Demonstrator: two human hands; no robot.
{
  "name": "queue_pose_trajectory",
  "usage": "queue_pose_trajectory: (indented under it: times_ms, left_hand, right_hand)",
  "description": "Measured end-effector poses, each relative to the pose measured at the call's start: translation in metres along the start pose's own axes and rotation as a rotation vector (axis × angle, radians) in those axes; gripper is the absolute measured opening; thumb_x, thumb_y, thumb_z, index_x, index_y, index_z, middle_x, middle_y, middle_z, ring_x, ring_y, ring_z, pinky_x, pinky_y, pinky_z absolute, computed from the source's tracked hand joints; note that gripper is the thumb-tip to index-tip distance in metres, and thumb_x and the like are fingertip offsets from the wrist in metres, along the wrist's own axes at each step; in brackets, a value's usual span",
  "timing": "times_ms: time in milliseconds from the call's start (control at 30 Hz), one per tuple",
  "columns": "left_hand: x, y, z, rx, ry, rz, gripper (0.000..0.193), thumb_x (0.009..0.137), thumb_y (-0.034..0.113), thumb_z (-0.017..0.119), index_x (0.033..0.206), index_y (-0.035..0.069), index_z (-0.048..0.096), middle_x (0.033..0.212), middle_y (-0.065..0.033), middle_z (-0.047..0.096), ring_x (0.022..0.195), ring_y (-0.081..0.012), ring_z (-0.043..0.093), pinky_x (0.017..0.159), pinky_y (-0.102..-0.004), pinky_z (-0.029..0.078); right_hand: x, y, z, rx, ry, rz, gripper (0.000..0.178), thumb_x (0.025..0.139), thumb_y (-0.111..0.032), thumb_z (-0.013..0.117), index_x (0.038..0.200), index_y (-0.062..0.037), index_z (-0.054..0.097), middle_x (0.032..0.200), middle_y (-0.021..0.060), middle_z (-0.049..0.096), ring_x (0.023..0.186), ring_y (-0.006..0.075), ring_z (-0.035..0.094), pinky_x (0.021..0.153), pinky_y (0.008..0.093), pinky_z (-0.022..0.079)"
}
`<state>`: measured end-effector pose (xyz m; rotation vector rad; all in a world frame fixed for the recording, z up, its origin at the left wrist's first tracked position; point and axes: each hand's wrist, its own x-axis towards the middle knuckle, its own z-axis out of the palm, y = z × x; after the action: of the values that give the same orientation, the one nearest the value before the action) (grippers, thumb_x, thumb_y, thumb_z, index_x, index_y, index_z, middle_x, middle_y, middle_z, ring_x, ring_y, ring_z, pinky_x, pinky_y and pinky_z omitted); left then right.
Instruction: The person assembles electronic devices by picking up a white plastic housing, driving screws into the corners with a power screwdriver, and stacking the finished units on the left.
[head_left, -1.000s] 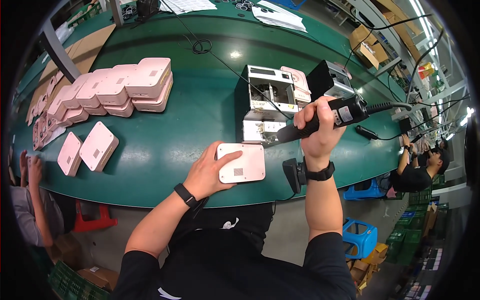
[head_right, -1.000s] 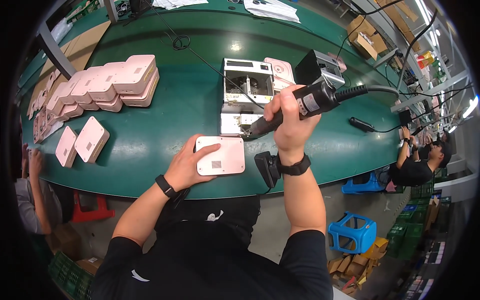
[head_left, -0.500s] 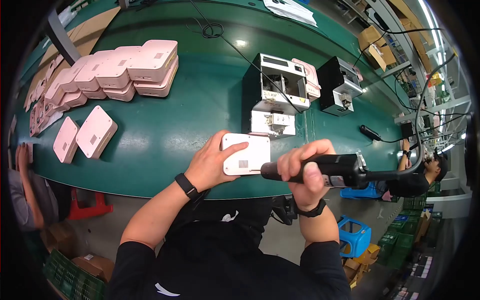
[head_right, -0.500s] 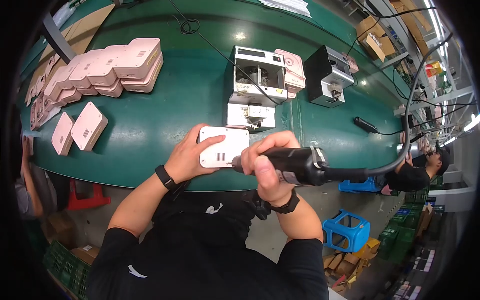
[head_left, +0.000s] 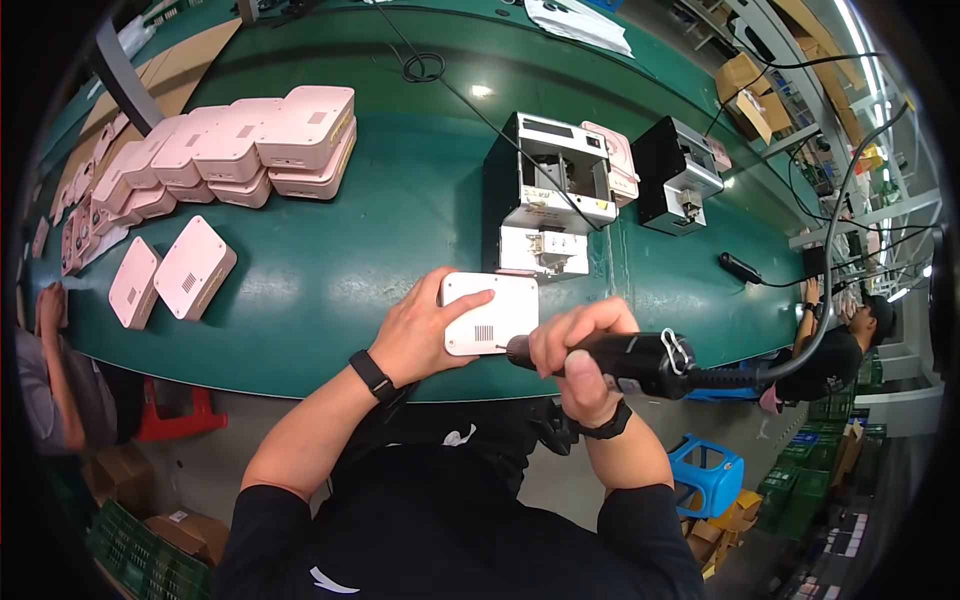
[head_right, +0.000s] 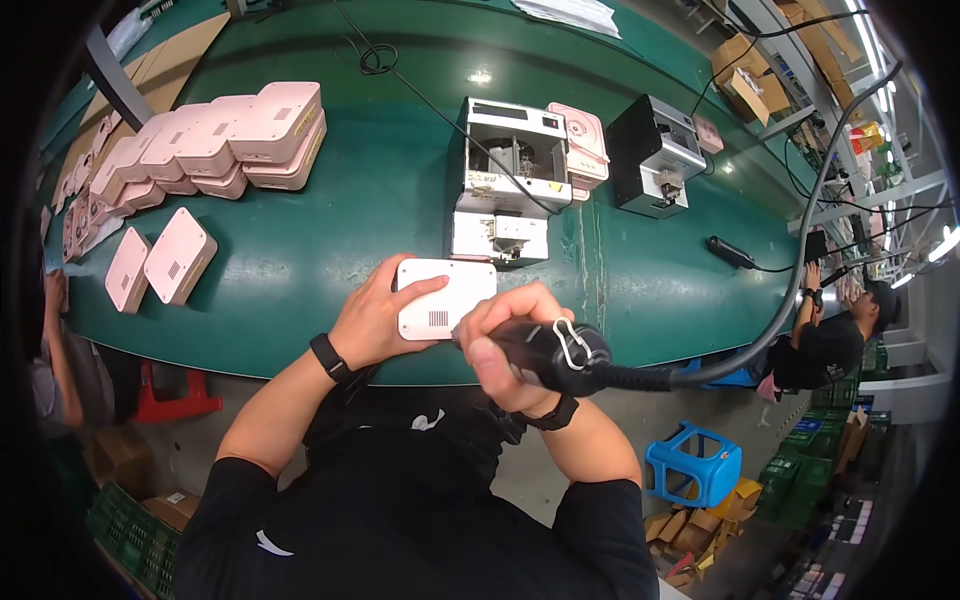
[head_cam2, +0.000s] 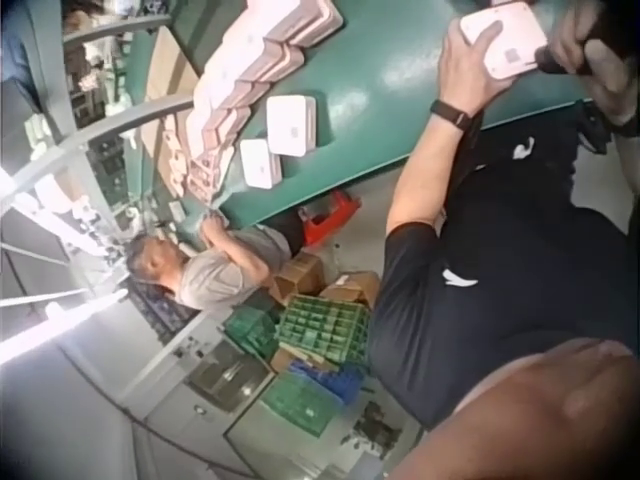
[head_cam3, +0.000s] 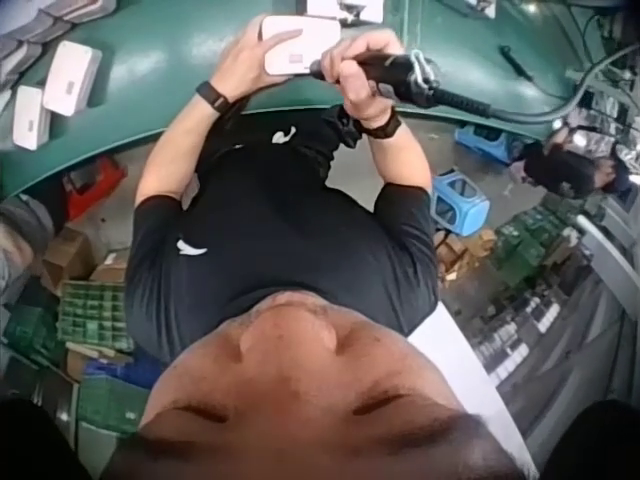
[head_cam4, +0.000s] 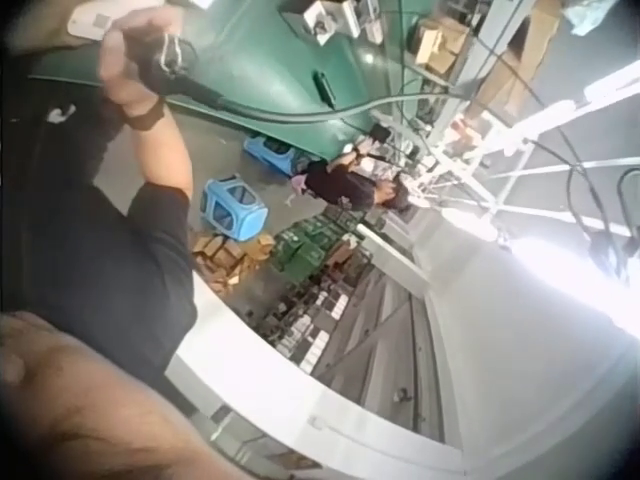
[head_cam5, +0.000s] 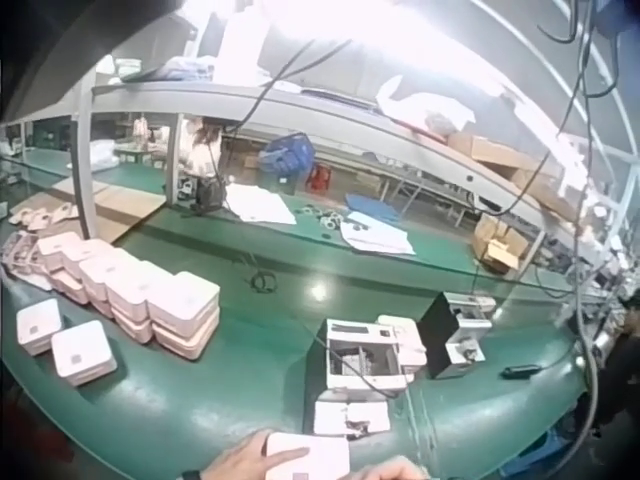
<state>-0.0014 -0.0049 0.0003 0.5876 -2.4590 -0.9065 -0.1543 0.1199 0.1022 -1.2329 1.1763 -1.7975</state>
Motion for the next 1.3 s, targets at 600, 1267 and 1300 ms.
queue_pose_trajectory:
  times_ms: [600, 1267, 1300]
  left_hand:
    - [0.0, 0.016, 0.023, -0.014, -0.041, 0.005, 0.079, 0.062, 0.026, 0.088, 0.135, 0.029, 0.057, 0.131, -0.0172, 0.044, 0.119, -0.0368, 0.053, 0.096, -0.0433, 0.051]
    - [-0.003, 0.011, 0.042, -0.156, 0.061, 0.142, 0.078, 0.062, 0.021, 0.087, 0.135, 0.023, 0.058, 0.134, -0.0218, 0.044, 0.122, -0.0442, 0.048, 0.097, -0.0434, 0.048]
    - [-0.007, 0.008, 0.04, -0.117, 0.085, 0.124, 0.078, 0.062, 0.021, 0.087, 0.135, 0.023, 0.058, 0.134, -0.0218, 0.044, 0.122, -0.0442, 0.048, 0.097, -0.0434, 0.048]
  right_hand:
    - [0.059, -0.011, -0.042, -0.068, 0.252, -0.119, 0.022, 0.093, -0.022, 0.056, 0.102, -0.0056, 0.046, 0.067, 0.0074, 0.05, 0.051, 0.0175, 0.049, 0.054, 0.0347, 0.044]
    - [-0.007, 0.0, 0.037, 0.096, 0.163, -0.099, 0.018, 0.091, -0.018, 0.058, 0.087, -0.0031, 0.048, 0.06, 0.0036, 0.053, 0.05, 0.011, 0.049, 0.05, 0.0243, 0.042]
    - [-0.006, 0.005, 0.037, 0.132, 0.131, -0.108, 0.018, 0.091, -0.018, 0.058, 0.087, -0.0031, 0.048, 0.06, 0.0036, 0.053, 0.05, 0.011, 0.049, 0.05, 0.0243, 0.042]
